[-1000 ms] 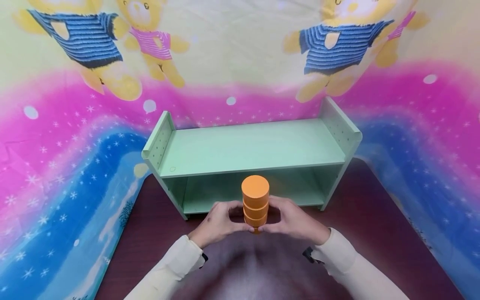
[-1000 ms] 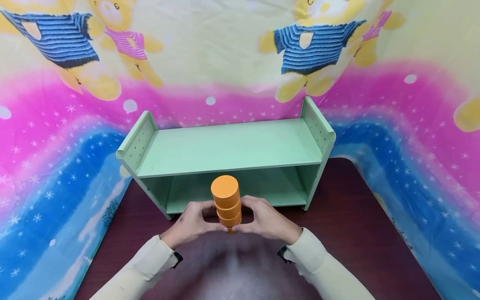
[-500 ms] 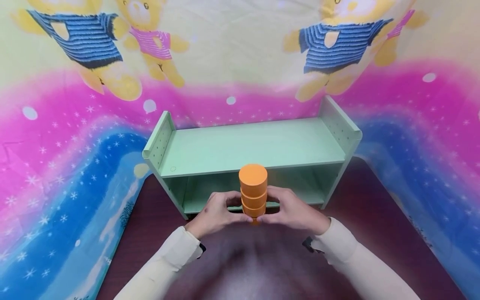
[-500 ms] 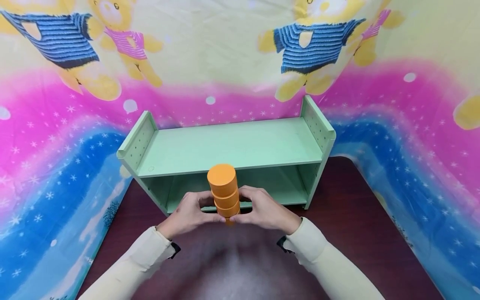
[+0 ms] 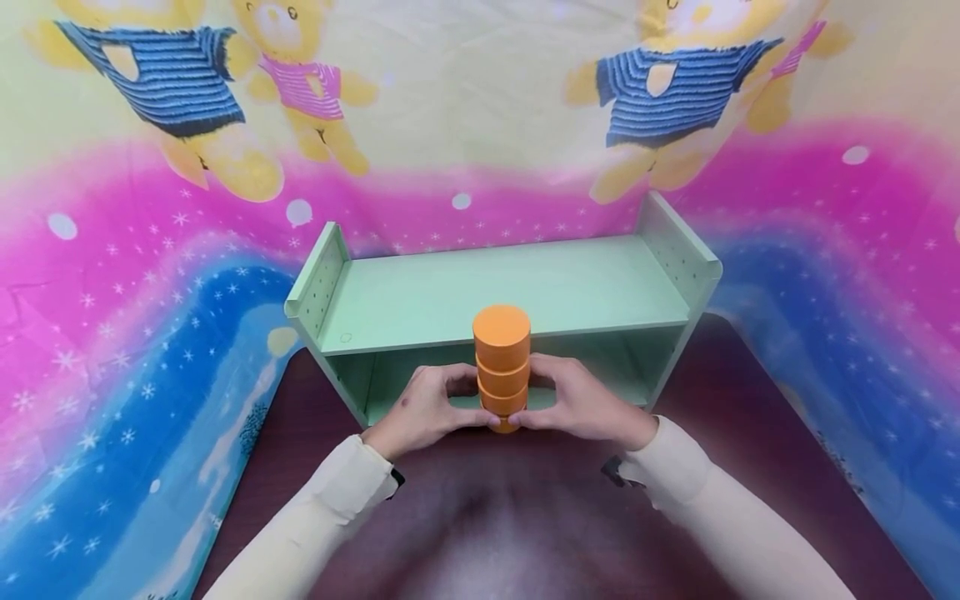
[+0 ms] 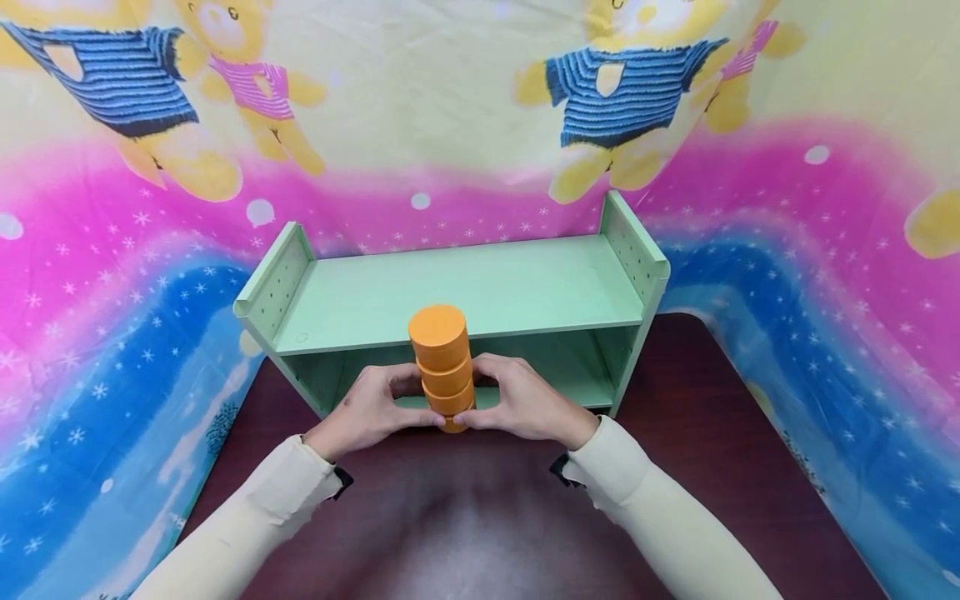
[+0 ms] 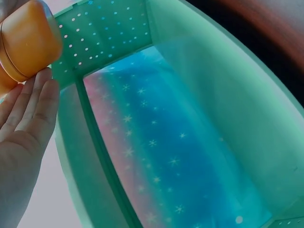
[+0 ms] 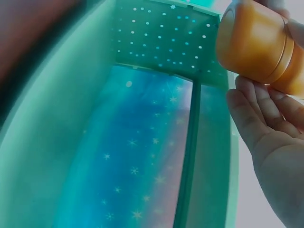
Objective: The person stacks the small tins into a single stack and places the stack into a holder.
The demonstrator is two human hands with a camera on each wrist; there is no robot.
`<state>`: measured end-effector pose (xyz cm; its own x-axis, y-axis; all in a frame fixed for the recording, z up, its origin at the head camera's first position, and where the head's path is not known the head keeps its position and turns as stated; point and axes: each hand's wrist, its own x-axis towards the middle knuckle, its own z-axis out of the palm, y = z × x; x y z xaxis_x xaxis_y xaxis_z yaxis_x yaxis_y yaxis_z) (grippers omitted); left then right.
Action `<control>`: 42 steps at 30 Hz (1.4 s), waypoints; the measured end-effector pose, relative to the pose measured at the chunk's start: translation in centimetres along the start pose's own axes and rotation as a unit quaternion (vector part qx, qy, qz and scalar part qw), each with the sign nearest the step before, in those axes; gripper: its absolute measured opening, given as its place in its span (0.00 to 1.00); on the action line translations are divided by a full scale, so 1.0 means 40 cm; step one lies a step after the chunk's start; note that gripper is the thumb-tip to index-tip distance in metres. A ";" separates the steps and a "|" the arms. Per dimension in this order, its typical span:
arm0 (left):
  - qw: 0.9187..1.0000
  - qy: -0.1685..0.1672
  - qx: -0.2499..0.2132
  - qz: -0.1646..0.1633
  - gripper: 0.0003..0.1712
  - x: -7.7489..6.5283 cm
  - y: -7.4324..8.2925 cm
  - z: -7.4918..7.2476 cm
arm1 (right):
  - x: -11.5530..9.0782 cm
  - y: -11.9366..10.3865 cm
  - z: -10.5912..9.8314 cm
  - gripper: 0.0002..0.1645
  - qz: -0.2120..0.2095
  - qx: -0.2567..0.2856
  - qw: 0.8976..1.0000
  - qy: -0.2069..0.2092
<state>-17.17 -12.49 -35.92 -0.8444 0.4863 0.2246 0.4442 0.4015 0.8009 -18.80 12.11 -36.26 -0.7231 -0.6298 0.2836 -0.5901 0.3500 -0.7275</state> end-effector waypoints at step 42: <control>1.000 -0.002 -0.025 0.000 0.27 0.115 0.053 -0.113 | 0.126 -0.043 -0.107 0.32 0.007 0.029 1.000 0.009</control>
<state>-21.49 -12.91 -30.69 -0.8437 0.4885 0.2226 0.4280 0.3618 0.8282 -22.99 11.31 -30.89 -0.7375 -0.6129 0.2836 -0.5584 0.3173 -0.7665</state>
